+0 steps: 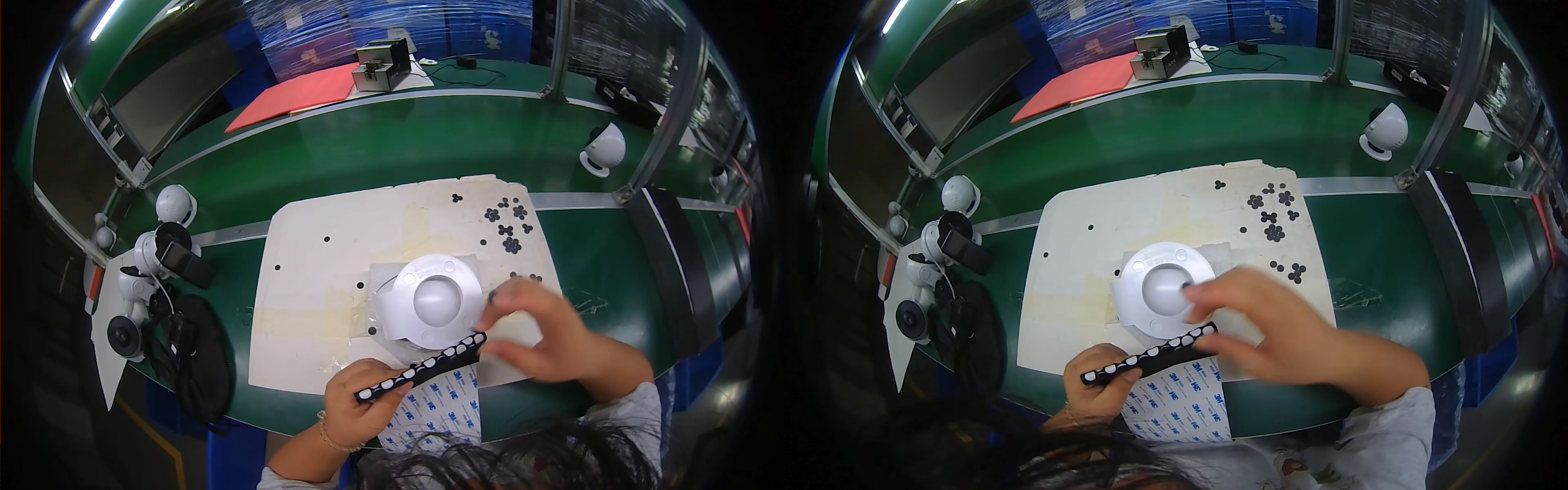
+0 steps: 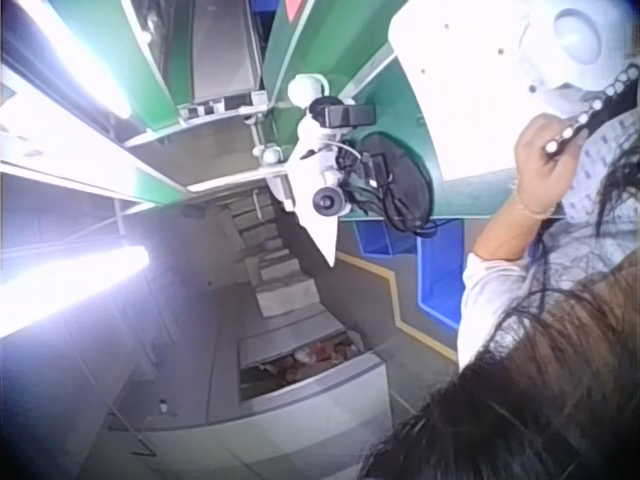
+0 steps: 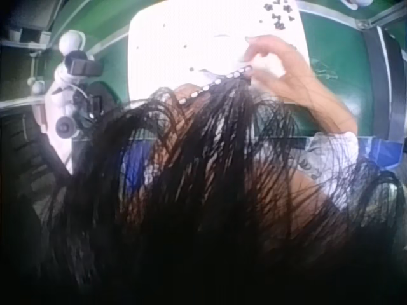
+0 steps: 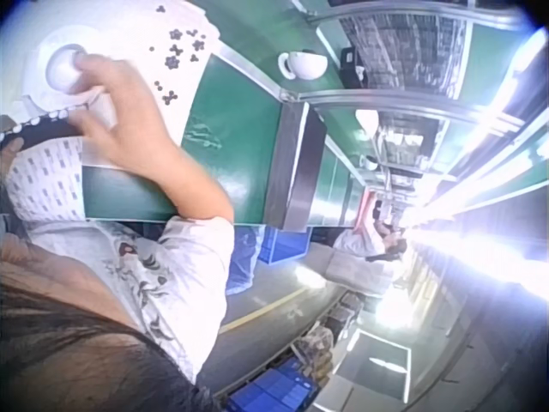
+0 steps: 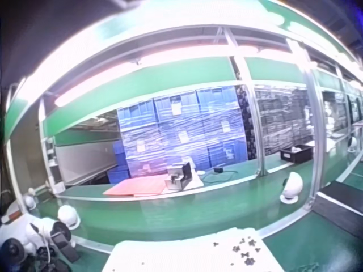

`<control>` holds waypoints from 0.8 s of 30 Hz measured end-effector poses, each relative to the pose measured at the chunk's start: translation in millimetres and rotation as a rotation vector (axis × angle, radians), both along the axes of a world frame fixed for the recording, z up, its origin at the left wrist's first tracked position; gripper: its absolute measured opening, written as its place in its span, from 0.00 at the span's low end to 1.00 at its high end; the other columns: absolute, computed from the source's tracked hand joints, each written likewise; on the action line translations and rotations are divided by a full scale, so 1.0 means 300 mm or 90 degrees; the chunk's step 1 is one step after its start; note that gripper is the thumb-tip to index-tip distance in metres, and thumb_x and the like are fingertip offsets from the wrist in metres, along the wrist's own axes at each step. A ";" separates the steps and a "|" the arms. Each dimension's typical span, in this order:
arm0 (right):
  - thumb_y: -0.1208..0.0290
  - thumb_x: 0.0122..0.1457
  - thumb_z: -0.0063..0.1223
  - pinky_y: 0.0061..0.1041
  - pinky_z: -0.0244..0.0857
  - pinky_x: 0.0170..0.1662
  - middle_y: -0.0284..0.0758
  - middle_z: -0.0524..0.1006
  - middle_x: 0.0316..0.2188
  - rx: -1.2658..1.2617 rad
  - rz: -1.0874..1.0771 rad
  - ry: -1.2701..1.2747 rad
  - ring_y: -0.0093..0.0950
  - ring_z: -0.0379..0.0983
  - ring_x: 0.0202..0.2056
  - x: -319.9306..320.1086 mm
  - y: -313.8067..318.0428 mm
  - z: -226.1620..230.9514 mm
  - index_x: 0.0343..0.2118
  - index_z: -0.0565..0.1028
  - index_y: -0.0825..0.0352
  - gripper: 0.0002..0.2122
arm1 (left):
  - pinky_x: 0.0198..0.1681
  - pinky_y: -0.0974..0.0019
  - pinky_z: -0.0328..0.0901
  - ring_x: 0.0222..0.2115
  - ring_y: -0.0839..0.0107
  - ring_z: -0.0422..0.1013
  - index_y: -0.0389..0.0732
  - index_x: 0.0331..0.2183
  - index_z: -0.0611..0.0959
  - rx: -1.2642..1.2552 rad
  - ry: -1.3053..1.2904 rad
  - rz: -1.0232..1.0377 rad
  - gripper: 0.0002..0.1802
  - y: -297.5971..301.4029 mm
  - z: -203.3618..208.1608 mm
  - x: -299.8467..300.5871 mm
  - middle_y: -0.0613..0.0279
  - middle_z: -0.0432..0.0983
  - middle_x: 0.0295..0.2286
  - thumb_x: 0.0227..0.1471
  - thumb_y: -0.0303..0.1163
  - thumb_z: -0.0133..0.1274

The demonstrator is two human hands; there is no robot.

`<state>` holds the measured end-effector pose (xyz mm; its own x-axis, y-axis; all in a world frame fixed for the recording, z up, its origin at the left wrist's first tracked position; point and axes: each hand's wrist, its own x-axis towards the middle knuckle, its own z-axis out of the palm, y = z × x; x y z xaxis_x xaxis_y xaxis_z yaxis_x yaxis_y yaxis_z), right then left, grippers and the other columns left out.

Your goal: The person repeatedly picks small black circular components from a sheet and places them into holes on white dome-shaped housings. They handle the housings one at a time, rotating them to access different holes, and set each completed unit aside on the green workbench.

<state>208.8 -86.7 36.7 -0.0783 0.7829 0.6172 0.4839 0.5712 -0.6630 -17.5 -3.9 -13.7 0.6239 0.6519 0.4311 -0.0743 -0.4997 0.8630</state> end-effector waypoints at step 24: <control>0.87 0.51 0.41 0.18 0.61 0.35 0.41 0.60 0.47 -0.132 -0.001 0.170 0.20 0.65 0.32 0.029 0.170 -0.013 0.56 0.50 0.66 0.28 | 0.29 0.69 0.67 0.31 0.65 0.73 0.38 0.30 0.80 0.206 0.071 -0.064 0.18 0.036 -0.076 0.008 0.44 0.56 0.53 0.27 0.24 0.60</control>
<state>217.4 -35.8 32.8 0.0656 0.8942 0.4429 0.2780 0.4099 -0.8687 -15.1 6.7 -36.5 0.7331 0.4251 0.5309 -0.0513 -0.7438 0.6664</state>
